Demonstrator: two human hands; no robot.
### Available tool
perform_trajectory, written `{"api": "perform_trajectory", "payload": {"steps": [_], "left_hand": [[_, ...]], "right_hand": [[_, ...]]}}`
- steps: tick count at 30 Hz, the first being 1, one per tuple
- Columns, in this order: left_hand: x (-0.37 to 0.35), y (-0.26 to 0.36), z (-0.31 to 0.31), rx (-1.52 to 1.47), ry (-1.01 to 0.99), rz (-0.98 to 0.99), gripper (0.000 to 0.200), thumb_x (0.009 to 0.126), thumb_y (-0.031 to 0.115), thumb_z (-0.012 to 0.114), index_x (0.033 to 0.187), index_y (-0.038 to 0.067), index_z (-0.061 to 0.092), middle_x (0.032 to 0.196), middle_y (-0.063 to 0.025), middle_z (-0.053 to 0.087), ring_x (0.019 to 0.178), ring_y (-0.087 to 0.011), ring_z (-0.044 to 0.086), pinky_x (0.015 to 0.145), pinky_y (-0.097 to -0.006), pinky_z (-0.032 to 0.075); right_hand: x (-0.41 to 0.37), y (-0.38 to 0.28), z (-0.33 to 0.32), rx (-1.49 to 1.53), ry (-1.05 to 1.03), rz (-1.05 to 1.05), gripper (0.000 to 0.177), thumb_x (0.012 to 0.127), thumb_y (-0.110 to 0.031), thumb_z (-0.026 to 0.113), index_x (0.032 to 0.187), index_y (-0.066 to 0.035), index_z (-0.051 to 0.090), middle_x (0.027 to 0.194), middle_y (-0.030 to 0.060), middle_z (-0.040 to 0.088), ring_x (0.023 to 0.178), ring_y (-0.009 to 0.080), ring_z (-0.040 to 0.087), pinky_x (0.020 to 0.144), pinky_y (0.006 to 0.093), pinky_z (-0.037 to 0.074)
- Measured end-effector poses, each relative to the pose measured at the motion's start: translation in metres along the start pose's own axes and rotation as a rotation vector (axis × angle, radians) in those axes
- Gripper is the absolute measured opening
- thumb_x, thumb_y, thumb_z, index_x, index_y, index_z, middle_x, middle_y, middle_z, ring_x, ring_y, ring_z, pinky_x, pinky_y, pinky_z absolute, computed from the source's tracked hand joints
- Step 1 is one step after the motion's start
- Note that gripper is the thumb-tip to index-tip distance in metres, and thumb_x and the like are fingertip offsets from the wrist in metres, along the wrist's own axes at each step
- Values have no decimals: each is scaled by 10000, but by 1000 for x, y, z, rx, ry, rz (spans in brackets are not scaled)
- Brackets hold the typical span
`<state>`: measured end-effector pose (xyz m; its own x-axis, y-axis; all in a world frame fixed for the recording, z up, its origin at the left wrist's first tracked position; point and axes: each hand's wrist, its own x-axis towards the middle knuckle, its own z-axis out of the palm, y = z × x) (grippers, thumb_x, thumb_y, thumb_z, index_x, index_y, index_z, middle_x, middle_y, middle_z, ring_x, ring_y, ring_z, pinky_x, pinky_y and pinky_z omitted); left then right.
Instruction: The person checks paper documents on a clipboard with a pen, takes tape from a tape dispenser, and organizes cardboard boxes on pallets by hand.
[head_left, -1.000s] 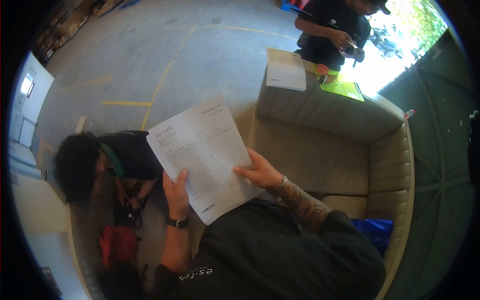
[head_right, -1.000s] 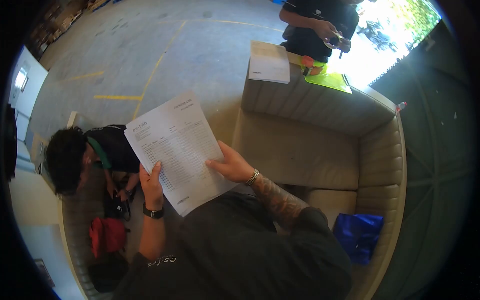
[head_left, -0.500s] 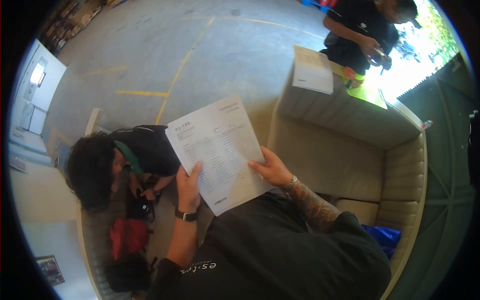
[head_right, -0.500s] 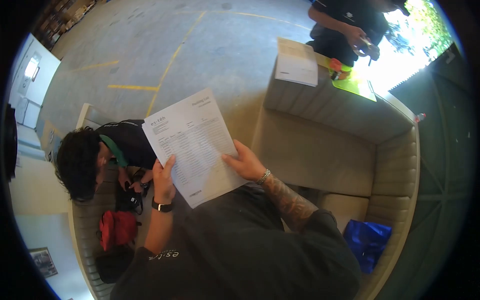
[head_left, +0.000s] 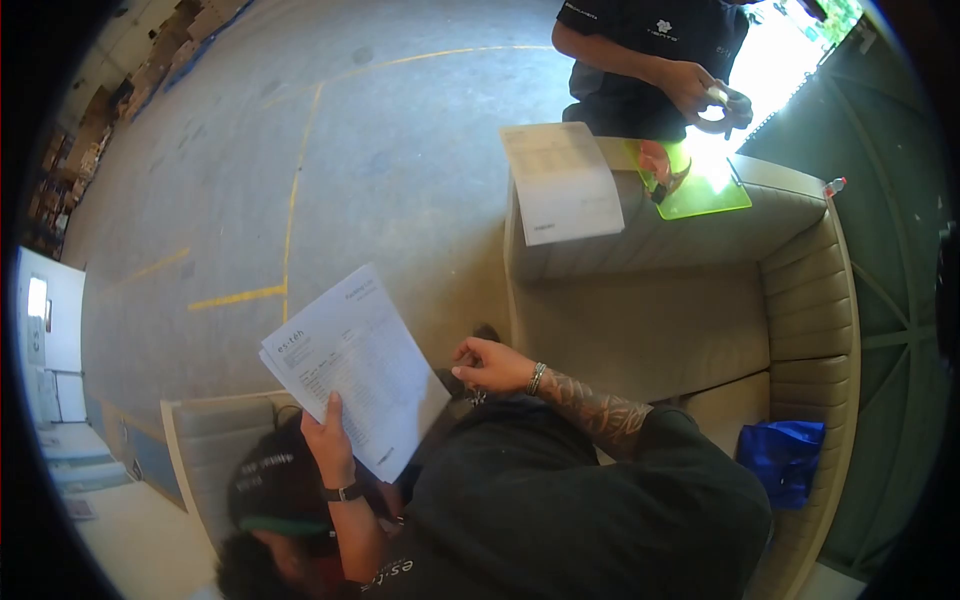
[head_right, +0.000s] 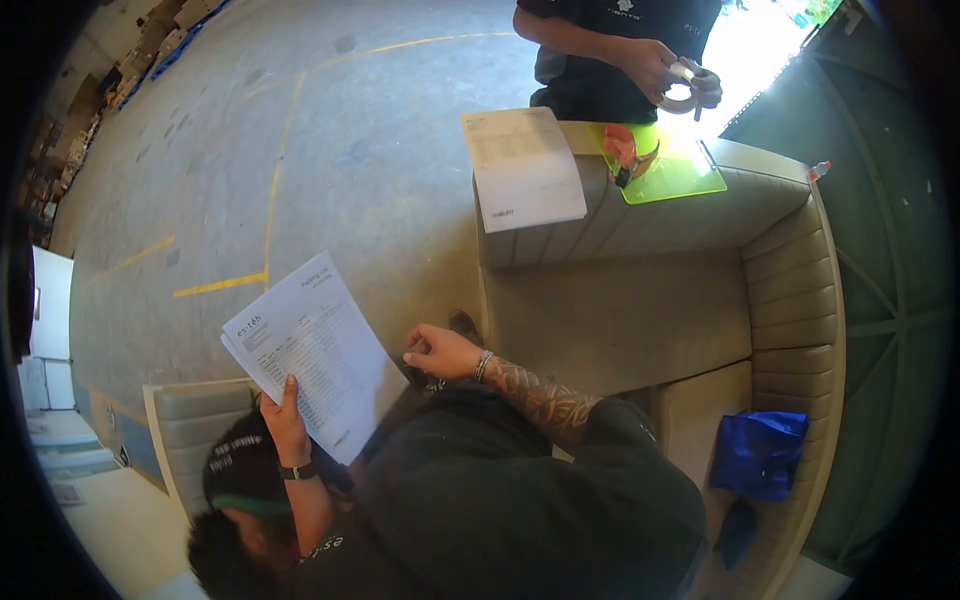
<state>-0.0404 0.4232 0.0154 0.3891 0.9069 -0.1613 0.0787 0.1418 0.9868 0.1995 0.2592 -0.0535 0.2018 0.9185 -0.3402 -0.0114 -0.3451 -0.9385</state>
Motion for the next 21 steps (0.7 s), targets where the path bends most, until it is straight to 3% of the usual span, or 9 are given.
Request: {"api": "perform_trajectory", "payload": {"steps": [4, 6, 8, 15, 19, 21], "left_hand": [[72, 24, 25, 50, -26, -29, 323, 903, 106, 560, 1153, -88, 498, 1117, -145, 592, 977, -170, 563, 862, -293, 444], [109, 40, 39, 103, -29, -13, 323, 905, 106, 557, 1159, -84, 496, 1119, -141, 590, 975, -169, 561, 865, -295, 443], [137, 44, 51, 147, -27, 4, 324, 906, 107, 554, 1165, -80, 494, 1120, -137, 589, 974, -168, 560, 868, -297, 441], [273, 57, 117, 3, -325, -7, 348, 909, 94, 545, 1201, -80, 473, 1139, -131, 580, 989, -168, 555, 888, -294, 428], [367, 62, 164, 52, -503, 45, 336, 908, 92, 542, 1186, -87, 483, 1146, -127, 577, 996, -165, 551, 891, -292, 423], [414, 56, 176, 63, -584, 56, 334, 908, 92, 541, 1185, -86, 486, 1145, -125, 577, 993, -165, 550, 890, -294, 422]], "right_hand": [[38, -28, -52, -95, 70, -23, 347, 867, -261, 616, 1082, -9, 512, 858, 87, 613, 741, 136, 598, 662, 282, 493], [49, -38, -74, -133, 188, 13, 362, 845, -284, 618, 1066, -11, 527, 872, 116, 643, 817, 200, 624, 730, 319, 492], [54, -45, -93, -75, 227, 58, 359, 845, -283, 617, 1067, -15, 531, 873, 118, 641, 818, 203, 624, 728, 322, 492], [81, -67, -130, 42, 487, 150, 342, 838, -245, 625, 1082, -26, 530, 872, 104, 632, 807, 199, 624, 697, 333, 496], [107, -81, -161, -37, 843, 124, 360, 824, -226, 639, 1095, -23, 519, 817, 87, 617, 746, 214, 621, 655, 334, 494], [119, -89, -177, -212, 1174, 182, 371, 808, -216, 642, 1100, -22, 519, 870, 117, 592, 787, 270, 592, 700, 371, 482]]}}
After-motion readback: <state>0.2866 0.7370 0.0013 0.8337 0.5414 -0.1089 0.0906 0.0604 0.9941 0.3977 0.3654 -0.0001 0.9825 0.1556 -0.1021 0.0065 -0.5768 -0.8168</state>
